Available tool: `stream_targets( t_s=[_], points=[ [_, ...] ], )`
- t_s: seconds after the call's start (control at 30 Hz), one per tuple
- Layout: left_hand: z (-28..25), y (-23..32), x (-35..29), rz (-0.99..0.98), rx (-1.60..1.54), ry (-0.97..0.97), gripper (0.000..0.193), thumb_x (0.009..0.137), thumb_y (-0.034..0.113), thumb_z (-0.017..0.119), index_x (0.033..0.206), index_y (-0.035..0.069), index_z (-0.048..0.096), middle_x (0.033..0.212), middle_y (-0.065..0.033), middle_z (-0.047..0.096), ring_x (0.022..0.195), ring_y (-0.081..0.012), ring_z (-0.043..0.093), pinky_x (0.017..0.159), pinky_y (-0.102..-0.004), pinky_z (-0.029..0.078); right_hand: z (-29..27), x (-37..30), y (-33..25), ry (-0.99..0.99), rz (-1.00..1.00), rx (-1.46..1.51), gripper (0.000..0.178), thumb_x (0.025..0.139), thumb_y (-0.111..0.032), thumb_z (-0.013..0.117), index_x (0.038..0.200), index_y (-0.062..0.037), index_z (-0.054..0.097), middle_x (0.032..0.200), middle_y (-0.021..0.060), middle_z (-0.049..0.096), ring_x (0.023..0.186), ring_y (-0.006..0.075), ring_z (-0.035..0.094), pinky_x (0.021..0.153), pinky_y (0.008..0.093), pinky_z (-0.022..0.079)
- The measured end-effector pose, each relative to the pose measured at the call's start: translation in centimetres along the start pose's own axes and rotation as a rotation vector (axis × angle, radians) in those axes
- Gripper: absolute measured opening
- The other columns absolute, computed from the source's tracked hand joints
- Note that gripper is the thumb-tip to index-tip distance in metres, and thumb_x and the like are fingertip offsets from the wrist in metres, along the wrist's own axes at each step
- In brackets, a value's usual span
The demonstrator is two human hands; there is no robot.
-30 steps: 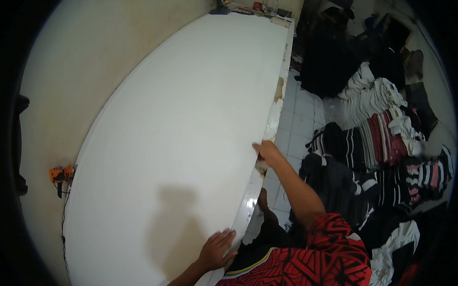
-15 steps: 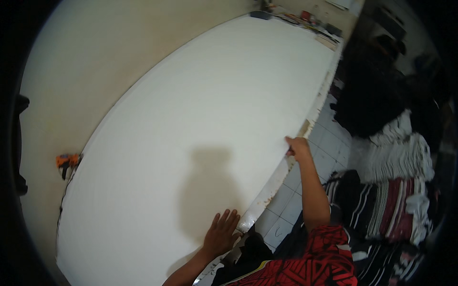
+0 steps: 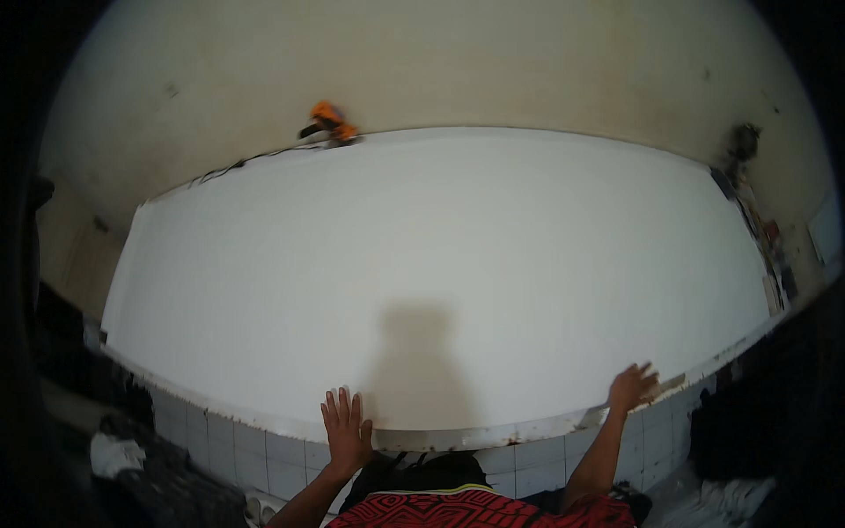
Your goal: The person lays a large white fabric on a table, smooths it, and uses scissors to cut a strip along its length. The person then folds the fabric and repeats the cutting process on another section.
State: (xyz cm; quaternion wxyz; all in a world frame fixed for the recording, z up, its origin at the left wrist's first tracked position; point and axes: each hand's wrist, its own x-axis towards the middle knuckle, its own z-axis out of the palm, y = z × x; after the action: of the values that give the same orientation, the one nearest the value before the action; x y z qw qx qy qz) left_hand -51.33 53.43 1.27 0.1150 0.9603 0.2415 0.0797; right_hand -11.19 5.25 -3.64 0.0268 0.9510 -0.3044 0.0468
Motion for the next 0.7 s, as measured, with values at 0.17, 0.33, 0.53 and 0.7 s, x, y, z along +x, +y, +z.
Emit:
stream_targets(
  t_s=[0.17,0.33,0.53,0.7],
  points=[
    [-2.9,-12.1,-7.5,0.19,-0.472,-0.128,0.039,0.106,0.025,0.065,0.136,0.0,0.068,0.144,-0.0218,0.065,0.139,-0.0388,0.058,0.12,-0.0519,0.043,-8.2,-18.4,-13.7,0.146,-0.423,0.302,0.052,0.112,-0.03,0.049,0.148,0.006,0.05,0.152,0.0303,0.05,0.141,0.0458,0.048,0.117,0.0592,0.039],
    [-7.2,-23.8,-13.9,0.001,-0.582,0.194,0.034,0.106,0.024,0.066,0.134,0.007,0.072,0.123,-0.0157,0.076,0.115,-0.0349,0.071,0.109,-0.0466,0.053,-11.4,-56.8,-23.2,0.036,-1.556,0.614,0.032,0.098,-0.018,0.069,0.12,0.0038,0.06,0.12,0.0257,0.061,0.112,0.0451,0.061,0.098,0.0551,0.052],
    [-12.4,-41.2,-22.4,-0.63,-0.774,0.43,0.029,0.107,0.023,0.066,0.129,0.007,0.075,0.119,-0.0191,0.077,0.11,-0.035,0.075,0.096,-0.0421,0.058,-18.4,-88.8,-29.6,-0.489,-1.865,0.498,0.026,0.097,-0.022,0.071,0.11,0.0008,0.069,0.113,0.0234,0.065,0.102,0.0431,0.069,0.087,0.0525,0.058],
    [-15.3,-59.4,-28.2,-0.79,-0.729,0.454,0.031,0.107,0.024,0.066,0.13,0.005,0.075,0.121,-0.0196,0.077,0.112,-0.0347,0.075,0.098,-0.0407,0.058,-18.9,-110.4,-40.7,-0.585,-2.116,0.211,0.028,0.096,-0.016,0.071,0.118,0.0002,0.069,0.109,0.0231,0.066,0.106,0.0421,0.067,0.085,0.0531,0.059]
  ],
)
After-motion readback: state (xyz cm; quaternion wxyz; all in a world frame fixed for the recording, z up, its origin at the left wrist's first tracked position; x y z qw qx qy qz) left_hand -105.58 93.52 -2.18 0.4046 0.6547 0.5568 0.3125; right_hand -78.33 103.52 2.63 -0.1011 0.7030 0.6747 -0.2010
